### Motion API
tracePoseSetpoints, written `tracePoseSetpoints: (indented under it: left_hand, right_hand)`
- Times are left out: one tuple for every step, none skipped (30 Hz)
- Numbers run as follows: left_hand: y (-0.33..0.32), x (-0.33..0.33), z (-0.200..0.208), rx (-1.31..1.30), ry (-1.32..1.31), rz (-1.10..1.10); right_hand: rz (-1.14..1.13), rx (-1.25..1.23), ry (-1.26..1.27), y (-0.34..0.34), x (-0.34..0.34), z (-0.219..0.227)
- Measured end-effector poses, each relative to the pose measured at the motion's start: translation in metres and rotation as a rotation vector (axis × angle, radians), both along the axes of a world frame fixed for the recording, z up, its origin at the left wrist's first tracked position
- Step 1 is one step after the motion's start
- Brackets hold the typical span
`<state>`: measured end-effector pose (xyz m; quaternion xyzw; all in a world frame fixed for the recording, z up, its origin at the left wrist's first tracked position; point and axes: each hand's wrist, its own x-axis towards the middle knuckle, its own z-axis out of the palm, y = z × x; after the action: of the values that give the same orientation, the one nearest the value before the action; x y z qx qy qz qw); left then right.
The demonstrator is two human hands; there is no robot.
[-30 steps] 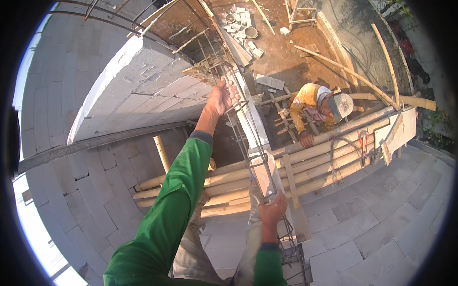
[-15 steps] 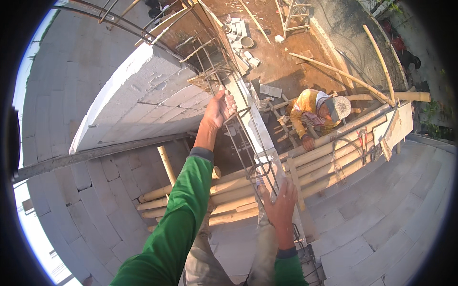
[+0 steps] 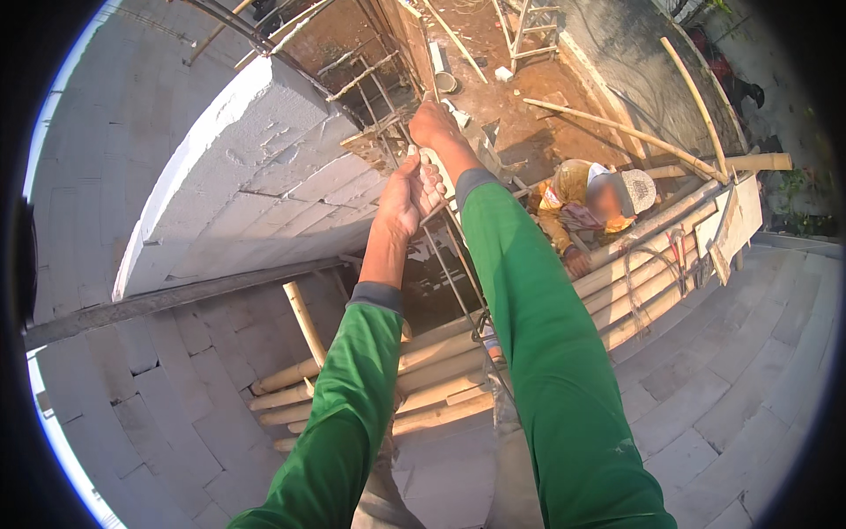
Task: The person lifts a metal rebar cage onto bamboo scaffolding and secures it to a wall using wire and pliers. They tie multiple wire loops around the cage and wall rebar, then cut the excess wire.
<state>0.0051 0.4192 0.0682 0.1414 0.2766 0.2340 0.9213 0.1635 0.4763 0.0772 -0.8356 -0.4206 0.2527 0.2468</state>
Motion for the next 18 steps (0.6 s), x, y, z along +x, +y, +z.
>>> tracePoseSetpoints:
  left_hand:
    - [-0.007, 0.013, 0.016, -0.045, 0.117, 0.027]
    - [-0.006, 0.007, 0.013, -0.054, 0.081, 0.041]
    - [-0.004, 0.000, 0.010, -0.055, 0.080, 0.060]
    - [-0.002, -0.001, 0.006, -0.052, 0.069, 0.064]
    - [-0.002, -0.003, 0.002, -0.055, 0.029, 0.060]
    - [-0.007, 0.011, 0.005, -0.059, 0.036, 0.033]
    - [-0.009, 0.015, 0.011, -0.064, 0.059, 0.034]
    - [-0.012, 0.021, 0.017, -0.068, 0.080, 0.029]
    - [-0.013, 0.019, 0.019, -0.068, 0.087, 0.039]
    - [-0.011, 0.014, 0.018, -0.060, 0.082, 0.052]
    - [-0.005, 0.004, 0.017, -0.055, 0.085, 0.082]
    - [-0.005, 0.005, 0.018, -0.051, 0.075, 0.075]
    - [-0.005, 0.005, 0.018, -0.038, 0.090, 0.082]
    - [-0.008, 0.005, 0.019, -0.050, 0.096, 0.078]
    - [-0.010, 0.005, 0.021, -0.057, 0.104, 0.068]
    - [-0.012, 0.005, 0.023, -0.064, 0.112, 0.060]
    - [-0.014, 0.004, 0.024, -0.068, 0.121, 0.060]
    - [-0.016, 0.006, 0.025, -0.069, 0.126, 0.053]
  right_hand:
    - [-0.035, 0.040, -0.045, 0.003, 0.011, -0.023]
    - [-0.034, 0.048, -0.025, 0.010, 0.009, -0.029]
    - [-0.029, 0.053, -0.004, 0.016, 0.005, -0.033]
    - [-0.039, 0.060, 0.007, 0.022, 0.013, -0.041]
    - [-0.024, 0.064, 0.023, 0.033, 0.021, -0.046]
    - [-0.046, 0.068, 0.019, 0.039, 0.052, -0.060]
    - [-0.054, 0.068, 0.032, 0.042, 0.057, -0.068]
    - [-0.065, 0.069, 0.038, 0.045, 0.067, -0.073]
    - [-0.073, 0.065, 0.056, 0.048, 0.063, -0.070]
    - [-0.074, 0.063, 0.078, 0.053, 0.056, -0.060]
    - [-0.154, 0.065, 0.223, 0.055, 0.027, -0.044]
    - [-0.277, 0.079, 0.344, 0.046, 0.016, -0.030]
    - [-0.355, 0.098, 0.400, 0.047, 0.017, -0.042]
    - [-0.432, 0.118, 0.456, 0.044, 0.013, -0.042]
    - [-0.438, 0.140, 0.510, 0.036, 0.015, -0.045]
    - [-0.437, 0.124, 0.533, 0.034, 0.016, -0.046]
    - [-0.435, 0.108, 0.557, 0.034, 0.016, -0.048]
    - [-0.437, 0.098, 0.577, 0.034, 0.021, -0.052]
